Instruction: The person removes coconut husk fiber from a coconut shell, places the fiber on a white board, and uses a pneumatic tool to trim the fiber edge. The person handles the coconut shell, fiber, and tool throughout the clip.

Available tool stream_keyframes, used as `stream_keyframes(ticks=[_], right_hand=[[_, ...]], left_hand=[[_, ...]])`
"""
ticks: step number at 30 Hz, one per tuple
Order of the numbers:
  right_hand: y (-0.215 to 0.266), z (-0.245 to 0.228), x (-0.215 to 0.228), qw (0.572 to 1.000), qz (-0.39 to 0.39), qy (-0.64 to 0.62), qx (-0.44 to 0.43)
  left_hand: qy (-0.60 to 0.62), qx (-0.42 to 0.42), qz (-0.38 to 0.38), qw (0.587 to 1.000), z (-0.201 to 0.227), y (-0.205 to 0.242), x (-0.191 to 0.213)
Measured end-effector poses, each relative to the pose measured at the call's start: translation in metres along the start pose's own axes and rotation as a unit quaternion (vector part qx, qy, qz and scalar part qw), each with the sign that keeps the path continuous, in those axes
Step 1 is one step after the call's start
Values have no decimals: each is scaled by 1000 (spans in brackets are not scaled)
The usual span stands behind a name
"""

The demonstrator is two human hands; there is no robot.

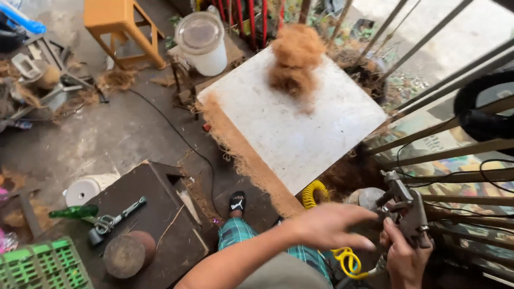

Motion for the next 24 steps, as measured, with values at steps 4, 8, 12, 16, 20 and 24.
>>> stream_keyframes(ticks=[4,8,12,16,20,24], right_hand=[[26,33,7,996,17,66,-50],[67,-10,-26,981,-21,183,-63],[95,-8,-60,971,-90,220,0],[119,14,-98,957,-118,260,-46],[137,44,-144,966,-106,224,-77],[149,-26,-229,970,-89,197,-111]], left_hand=[[135,127,127,974,-101,42,28],[300,278,374,832,-211,89,78],[277,324,544,723,-337,123,133],[247,388,554,694,-439,132,174],[219,398,550,700,-495,133,220],[184,449,515,707,-493,139,259]])
Point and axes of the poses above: each hand's wrist, its own y-axis away from the middle knuckle, its own x-axis out of the back of the hand, z = x × y, the point moved 2 cm from there along -y, towards the middle knuckle, and after that the axes turned 6 degrees about x, right-handed, at the moved point
